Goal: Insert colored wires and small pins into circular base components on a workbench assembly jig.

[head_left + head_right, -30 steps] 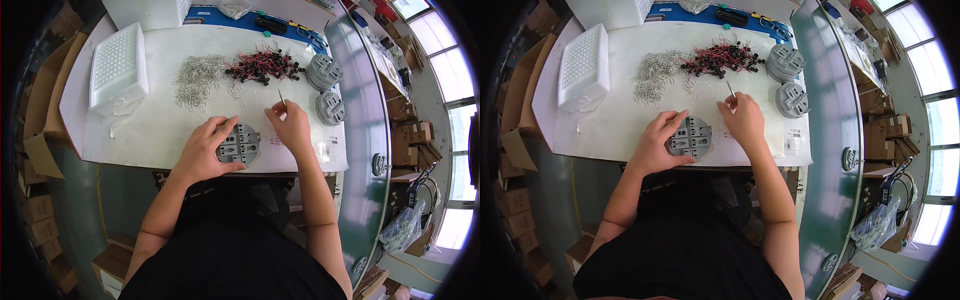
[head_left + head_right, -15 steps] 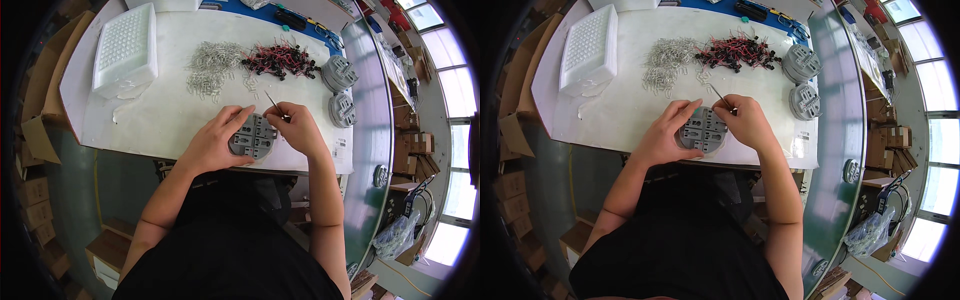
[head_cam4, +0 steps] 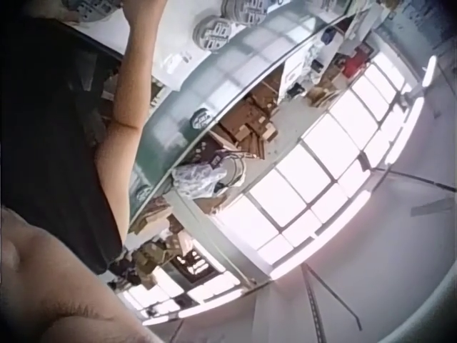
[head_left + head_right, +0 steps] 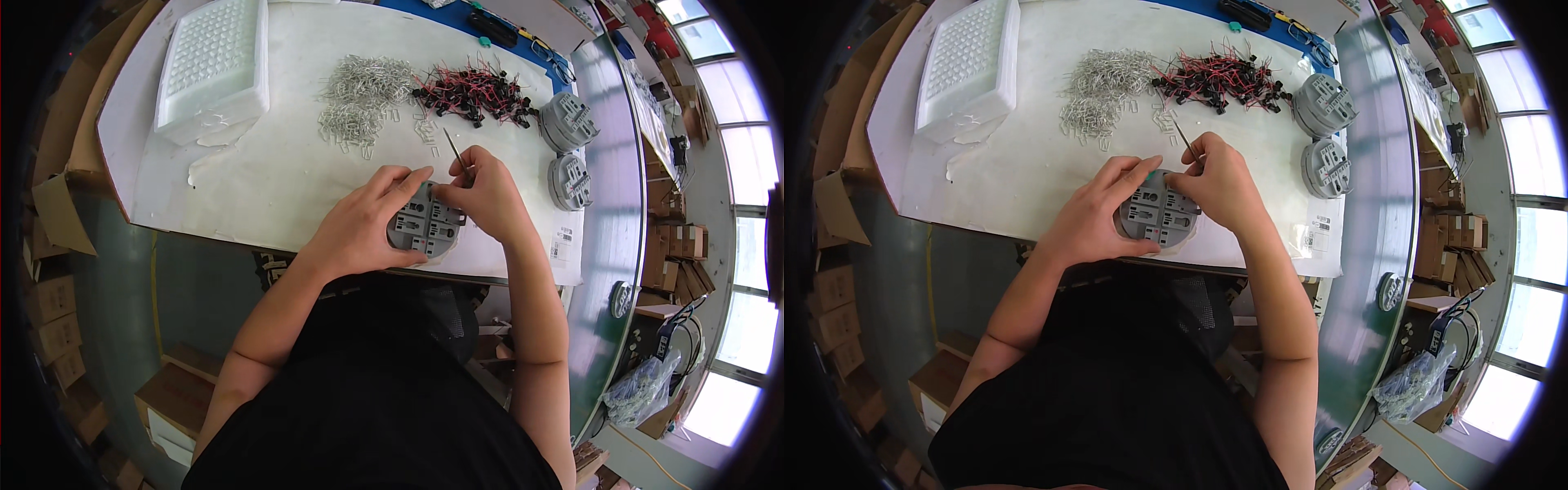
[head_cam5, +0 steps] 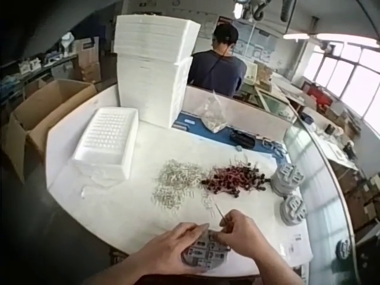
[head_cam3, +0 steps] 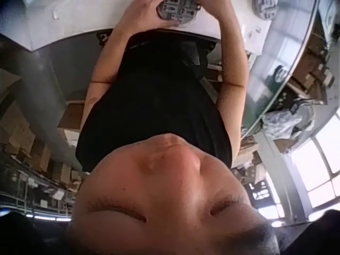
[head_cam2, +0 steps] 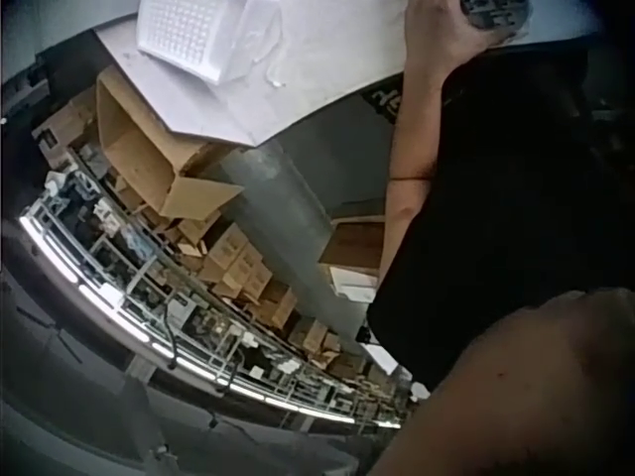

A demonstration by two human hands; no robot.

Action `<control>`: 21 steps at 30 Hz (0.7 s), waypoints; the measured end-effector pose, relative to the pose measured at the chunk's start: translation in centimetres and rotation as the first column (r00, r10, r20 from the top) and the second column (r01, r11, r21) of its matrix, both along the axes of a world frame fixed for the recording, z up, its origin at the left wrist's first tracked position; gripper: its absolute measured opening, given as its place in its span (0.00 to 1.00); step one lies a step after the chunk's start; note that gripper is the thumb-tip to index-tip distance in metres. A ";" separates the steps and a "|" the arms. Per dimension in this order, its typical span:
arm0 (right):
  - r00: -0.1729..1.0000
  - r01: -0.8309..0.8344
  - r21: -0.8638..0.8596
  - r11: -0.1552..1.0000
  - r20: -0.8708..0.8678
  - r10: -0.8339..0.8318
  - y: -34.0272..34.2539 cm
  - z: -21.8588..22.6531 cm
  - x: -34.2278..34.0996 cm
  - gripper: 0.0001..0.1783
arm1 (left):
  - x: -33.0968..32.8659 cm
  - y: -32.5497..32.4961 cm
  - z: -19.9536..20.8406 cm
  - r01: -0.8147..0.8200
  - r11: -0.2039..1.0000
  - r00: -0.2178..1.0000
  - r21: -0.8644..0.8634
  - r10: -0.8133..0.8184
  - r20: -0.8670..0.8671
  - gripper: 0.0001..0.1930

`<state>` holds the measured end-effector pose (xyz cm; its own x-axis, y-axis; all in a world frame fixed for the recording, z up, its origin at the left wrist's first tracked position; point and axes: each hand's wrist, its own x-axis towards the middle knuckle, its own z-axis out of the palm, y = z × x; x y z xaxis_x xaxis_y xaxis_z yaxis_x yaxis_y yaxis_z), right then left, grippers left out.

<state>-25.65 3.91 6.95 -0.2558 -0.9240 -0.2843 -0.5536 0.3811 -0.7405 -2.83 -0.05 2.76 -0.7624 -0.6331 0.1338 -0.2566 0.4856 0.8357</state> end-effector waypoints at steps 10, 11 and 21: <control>0.999 -0.002 0.107 0.994 0.037 -0.002 0.1 1.1 -0.9 0.17 | 0.0 0.1 0.1 -0.013 1.000 1.000 0.007 0.012 0.027 0.57; 0.999 -0.045 0.101 0.994 0.020 0.043 0.1 0.7 -0.9 0.17 | 0.0 0.0 0.0 -0.006 1.000 1.000 -0.006 0.006 0.022 0.58; 0.876 0.167 0.000 0.986 0.458 -0.149 3.2 -0.7 -2.9 0.15 | -0.6 -1.4 -0.7 -0.137 0.980 0.961 -0.146 0.096 -0.258 0.26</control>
